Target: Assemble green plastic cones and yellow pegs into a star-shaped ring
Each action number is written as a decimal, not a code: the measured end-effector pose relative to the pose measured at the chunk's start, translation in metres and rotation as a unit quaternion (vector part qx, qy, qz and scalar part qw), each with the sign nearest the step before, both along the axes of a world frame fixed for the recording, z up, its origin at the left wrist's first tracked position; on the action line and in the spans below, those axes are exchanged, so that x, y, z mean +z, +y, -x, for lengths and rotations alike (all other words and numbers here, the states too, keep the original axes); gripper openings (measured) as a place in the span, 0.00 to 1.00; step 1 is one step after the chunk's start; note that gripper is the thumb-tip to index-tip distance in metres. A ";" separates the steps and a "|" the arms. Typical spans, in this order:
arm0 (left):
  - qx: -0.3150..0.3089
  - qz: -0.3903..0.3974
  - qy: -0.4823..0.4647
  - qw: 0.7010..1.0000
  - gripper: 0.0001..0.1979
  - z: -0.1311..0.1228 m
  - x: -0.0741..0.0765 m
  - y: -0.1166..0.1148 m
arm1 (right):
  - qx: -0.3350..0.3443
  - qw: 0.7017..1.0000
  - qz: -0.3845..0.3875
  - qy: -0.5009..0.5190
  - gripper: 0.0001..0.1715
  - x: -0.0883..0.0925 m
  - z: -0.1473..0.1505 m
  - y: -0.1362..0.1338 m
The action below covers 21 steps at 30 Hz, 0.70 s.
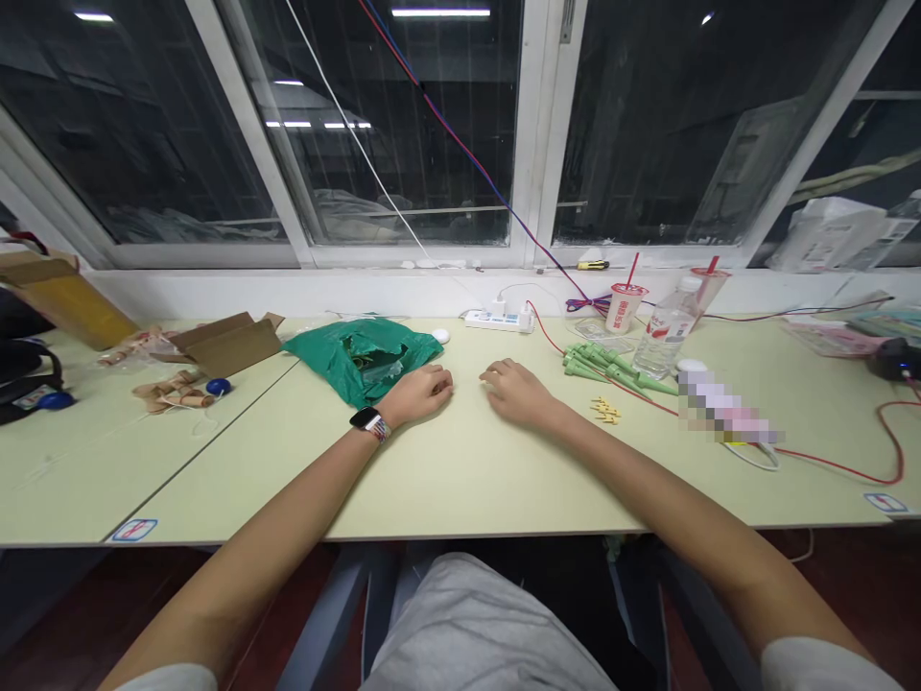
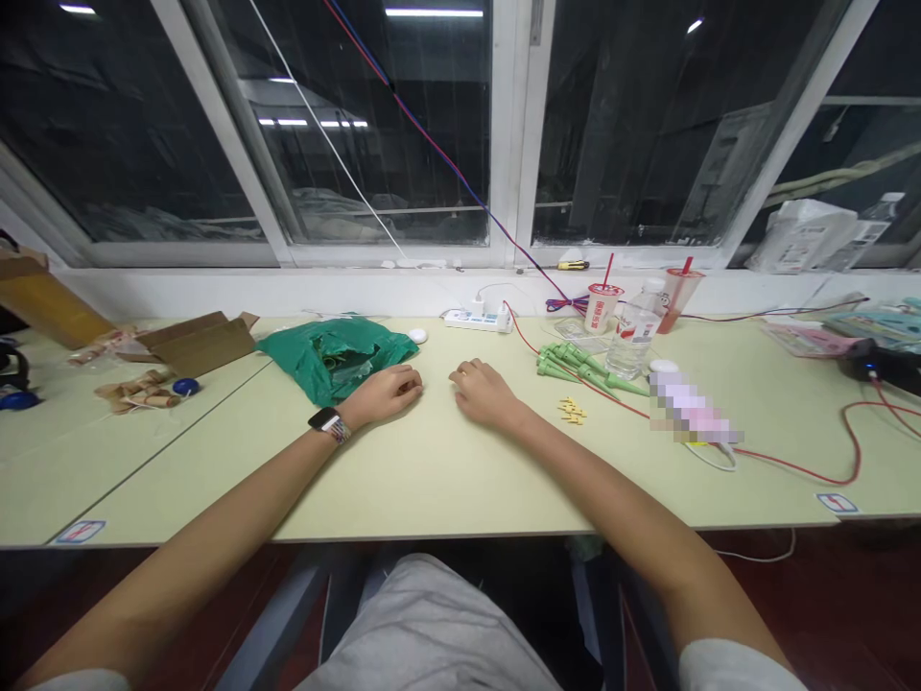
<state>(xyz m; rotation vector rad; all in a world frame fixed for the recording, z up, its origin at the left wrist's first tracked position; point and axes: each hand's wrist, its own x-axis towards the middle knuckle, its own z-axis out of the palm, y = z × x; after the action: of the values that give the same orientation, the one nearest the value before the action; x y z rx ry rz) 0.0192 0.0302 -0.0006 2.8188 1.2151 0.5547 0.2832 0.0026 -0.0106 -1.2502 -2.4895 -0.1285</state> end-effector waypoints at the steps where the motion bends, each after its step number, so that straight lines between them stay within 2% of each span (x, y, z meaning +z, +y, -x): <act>1: 0.000 -0.003 -0.002 1.000 0.10 0.000 -0.001 0.000 | 0.008 1.000 -0.011 -0.021 0.19 -0.002 0.008 0.004; 6: -0.007 -0.015 -0.012 1.000 0.10 0.000 -0.003 0.001 | 0.022 0.997 -0.029 -0.068 0.17 -0.009 0.024 0.014; 14: -0.019 -0.039 -0.019 0.999 0.08 -0.003 -0.003 -0.002 | 0.032 0.999 -0.029 -0.012 0.17 -0.016 0.006 0.010; 21: -0.035 -0.051 -0.019 0.998 0.08 -0.006 -0.003 -0.004 | 0.032 0.999 -0.021 -0.031 0.17 -0.012 0.002 0.010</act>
<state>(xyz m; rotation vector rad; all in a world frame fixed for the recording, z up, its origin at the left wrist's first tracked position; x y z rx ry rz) 0.0257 0.0260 -0.0037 2.9059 1.1073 0.6809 0.2809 0.0125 -0.0225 -1.1647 -2.5629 -0.2058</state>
